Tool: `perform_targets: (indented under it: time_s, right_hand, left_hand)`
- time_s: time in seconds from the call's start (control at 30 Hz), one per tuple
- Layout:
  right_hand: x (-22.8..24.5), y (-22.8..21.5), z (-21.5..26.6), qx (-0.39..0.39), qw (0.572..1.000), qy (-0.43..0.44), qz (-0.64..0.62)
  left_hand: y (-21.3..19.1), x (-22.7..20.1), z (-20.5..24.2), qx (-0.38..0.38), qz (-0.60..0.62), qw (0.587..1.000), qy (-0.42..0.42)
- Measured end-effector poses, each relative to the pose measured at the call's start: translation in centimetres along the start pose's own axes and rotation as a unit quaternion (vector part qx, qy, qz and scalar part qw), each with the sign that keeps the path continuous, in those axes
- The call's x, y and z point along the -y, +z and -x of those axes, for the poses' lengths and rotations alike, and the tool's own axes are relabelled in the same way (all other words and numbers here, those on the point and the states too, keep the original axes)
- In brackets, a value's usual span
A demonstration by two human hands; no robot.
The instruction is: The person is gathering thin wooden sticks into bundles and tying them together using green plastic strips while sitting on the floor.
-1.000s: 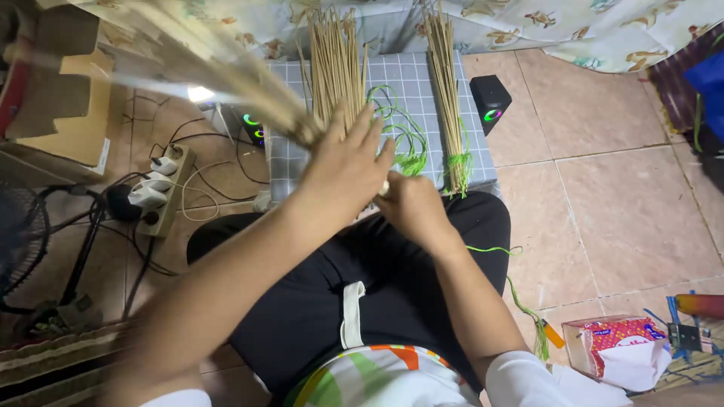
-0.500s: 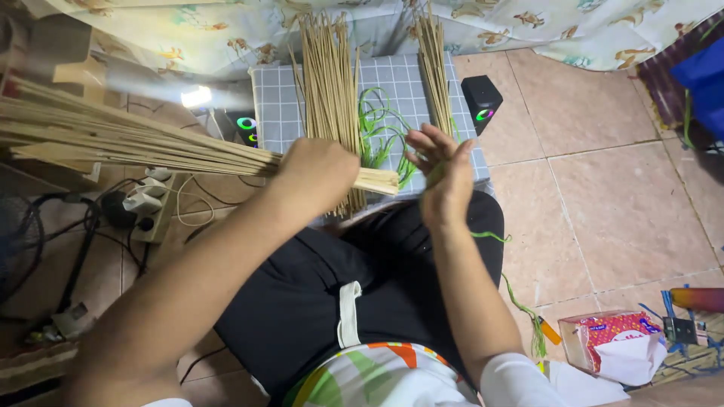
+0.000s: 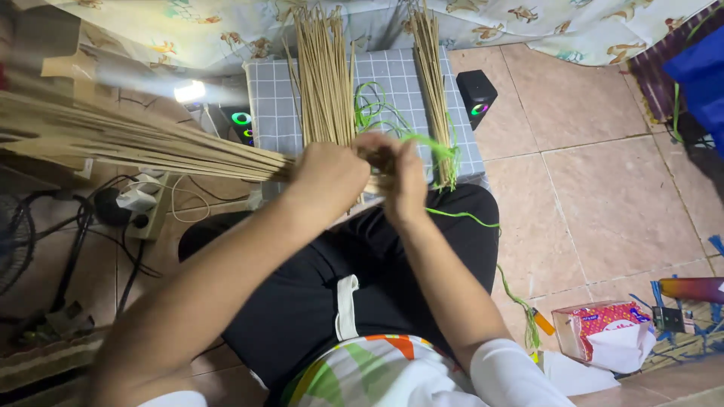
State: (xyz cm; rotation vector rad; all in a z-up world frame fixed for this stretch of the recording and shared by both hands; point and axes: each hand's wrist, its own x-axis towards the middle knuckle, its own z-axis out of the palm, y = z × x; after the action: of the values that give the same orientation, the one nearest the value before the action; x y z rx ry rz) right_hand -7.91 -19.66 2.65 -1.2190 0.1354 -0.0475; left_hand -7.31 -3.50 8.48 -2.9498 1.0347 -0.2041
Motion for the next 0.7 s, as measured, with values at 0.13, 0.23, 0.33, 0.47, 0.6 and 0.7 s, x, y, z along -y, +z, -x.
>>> perform_targets:
  time_s: [0.13,0.23,0.33,0.47,0.6,0.7]
  right_hand:
    - [1.2,-0.2,0.9,0.101,0.975,-0.115,0.161]
    - [4.9,0.6,2.3,0.196,0.896,-0.165,0.364]
    - [2.9,0.3,1.4,0.233,0.761,-0.164,0.583]
    - [-1.2,-0.4,-0.7,0.17,0.657,-0.208,0.704]
    - [0.8,2.1,1.7,0.185,0.599,-0.319,0.71]
    - [1.3,2.1,2.4,0.181,0.587,-0.328,0.718]
  left_hand:
    - [1.6,1.2,0.0,-0.037,-0.052,0.998,-0.016]
    - [1.9,1.6,0.6,-0.064,-0.087,0.994,-0.012]
    - [3.7,0.1,0.6,-0.089,-0.119,0.989,-0.003]
    - [3.1,-0.4,0.3,-0.128,-0.15,0.98,0.011]
    - [-2.4,-0.3,-0.5,0.185,-0.144,0.972,-0.011]
    - [-2.3,1.1,0.0,0.242,-0.017,0.97,-0.023]
